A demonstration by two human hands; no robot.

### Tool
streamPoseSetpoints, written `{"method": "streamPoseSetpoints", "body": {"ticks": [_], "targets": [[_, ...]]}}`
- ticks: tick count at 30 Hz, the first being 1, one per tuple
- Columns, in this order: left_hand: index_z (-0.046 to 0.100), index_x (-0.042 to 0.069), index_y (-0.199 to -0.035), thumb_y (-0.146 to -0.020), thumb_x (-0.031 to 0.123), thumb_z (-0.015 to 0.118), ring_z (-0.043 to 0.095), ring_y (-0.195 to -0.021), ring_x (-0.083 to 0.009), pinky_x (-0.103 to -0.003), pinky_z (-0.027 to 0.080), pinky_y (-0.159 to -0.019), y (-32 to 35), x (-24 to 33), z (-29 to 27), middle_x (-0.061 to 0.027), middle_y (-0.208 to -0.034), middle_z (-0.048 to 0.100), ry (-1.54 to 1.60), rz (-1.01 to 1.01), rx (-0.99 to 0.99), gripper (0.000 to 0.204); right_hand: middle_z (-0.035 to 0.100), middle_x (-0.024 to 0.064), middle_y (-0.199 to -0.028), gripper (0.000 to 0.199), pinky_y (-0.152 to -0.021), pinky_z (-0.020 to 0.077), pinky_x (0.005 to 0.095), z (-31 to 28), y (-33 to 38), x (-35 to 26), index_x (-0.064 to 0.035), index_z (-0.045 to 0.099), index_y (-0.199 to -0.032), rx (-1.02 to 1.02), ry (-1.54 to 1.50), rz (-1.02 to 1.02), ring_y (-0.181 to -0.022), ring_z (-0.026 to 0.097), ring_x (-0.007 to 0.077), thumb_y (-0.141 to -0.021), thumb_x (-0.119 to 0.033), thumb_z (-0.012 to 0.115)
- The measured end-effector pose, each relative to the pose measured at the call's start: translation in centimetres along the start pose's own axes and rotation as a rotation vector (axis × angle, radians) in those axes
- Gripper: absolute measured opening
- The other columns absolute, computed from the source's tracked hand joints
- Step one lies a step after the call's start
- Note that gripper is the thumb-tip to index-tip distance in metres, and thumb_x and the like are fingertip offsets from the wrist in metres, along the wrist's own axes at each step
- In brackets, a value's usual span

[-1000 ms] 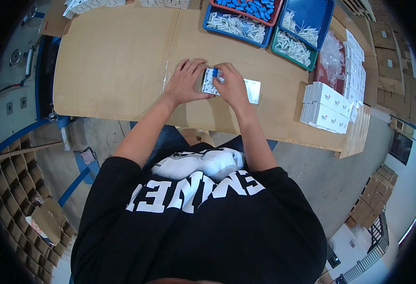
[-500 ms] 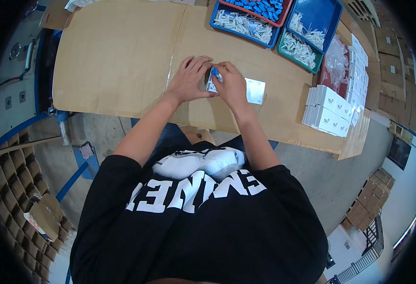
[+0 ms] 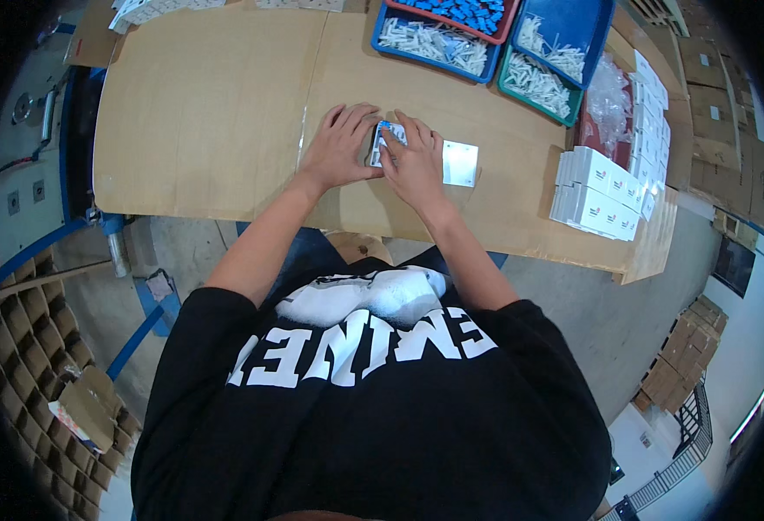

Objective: The person packages electronic components by assembling parts and accessory bags into plastic housings, placing the units into small white boxes, and stacking the boxed products on the table by hand.

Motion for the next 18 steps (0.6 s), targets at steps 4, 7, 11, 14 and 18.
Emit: {"method": "streamPoseSetpoints", "body": {"ticks": [4, 7, 11, 14, 18], "targets": [[0.052, 0.007, -0.134, -0.071, 0.064, 0.076, 0.04, -0.14, -0.0255, -0.048, 0.024, -0.121, -0.2, 0.4, -0.6, -0.0103, -0.143, 0.048, 0.035, -0.02, 0.003, 0.088, 0.06, 0.0159, -0.129, 0.04, -0.096, 0.0464, 0.0456, -1.0, 3.9, 5.5, -0.0017, 0.067, -0.118, 0.176, -0.109, 0.265, -0.114, 0.059, 0.035, -0.084, -0.021, 0.076], [0.052, 0.007, -0.134, -0.071, 0.064, 0.077, 0.04, -0.14, -0.0255, -0.048, 0.024, -0.121, -0.2, 0.8, -0.8, -0.0104, -0.143, 0.049, 0.026, -0.013, 0.021, 0.088, 0.06, 0.0172, -0.12, 0.049, -0.092, 0.0485, 0.0461, -3.4, 7.4, 7.4, 0.0006, 0.063, -0.115, 0.142, -0.053, 0.649, -0.109, 0.059, 0.0364, -0.081, -0.029, 0.08], [0.053, 0.007, -0.133, -0.071, 0.064, 0.077, 0.04, -0.139, -0.0253, -0.048, 0.024, -0.121, -0.1, 1.0, -0.9, -0.0103, -0.142, 0.049, 0.0, 0.01, 0.014, 0.088, 0.062, 0.0185, -0.108, 0.062, -0.086, 0.0516, 0.0444, -2.7, 9.9, 8.9, 0.0016, 0.059, -0.112, -0.075, -0.067, 0.868, -0.101, 0.061, 0.035, -0.075, -0.04, 0.087], [0.053, 0.007, -0.134, -0.071, 0.065, 0.076, 0.04, -0.14, -0.025, -0.049, 0.025, -0.12, 0.0, 1.3, -0.9, -0.0101, -0.142, 0.049, -0.014, 0.003, 0.017, 0.088, 0.063, 0.017, -0.101, 0.056, -0.083, 0.0521, 0.039, -1.4, 10.1, 9.7, 0.0012, 0.058, -0.112, -0.007, -0.285, 0.871, -0.094, 0.064, 0.0289, -0.077, -0.031, 0.087], [0.05, 0.005, -0.139, -0.072, 0.058, 0.081, 0.044, -0.138, -0.0263, -0.048, 0.024, -0.121, 0.1, 1.5, -0.8, -0.0118, -0.143, 0.05, 0.124, -0.058, 0.049, 0.091, 0.065, 0.0131, -0.099, 0.041, -0.08, 0.052, 0.033, -1.0, 10.3, 9.4, -0.0001, 0.058, -0.108, 0.271, -0.764, 0.846, -0.087, 0.065, 0.0208, -0.081, -0.017, 0.084]]}}
Point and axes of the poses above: each hand's wrist, its own y-axis away from the middle knuckle, its own z-axis out of the palm, x = y × z, the point moved 3 cm from there along -y, towards the middle knuckle
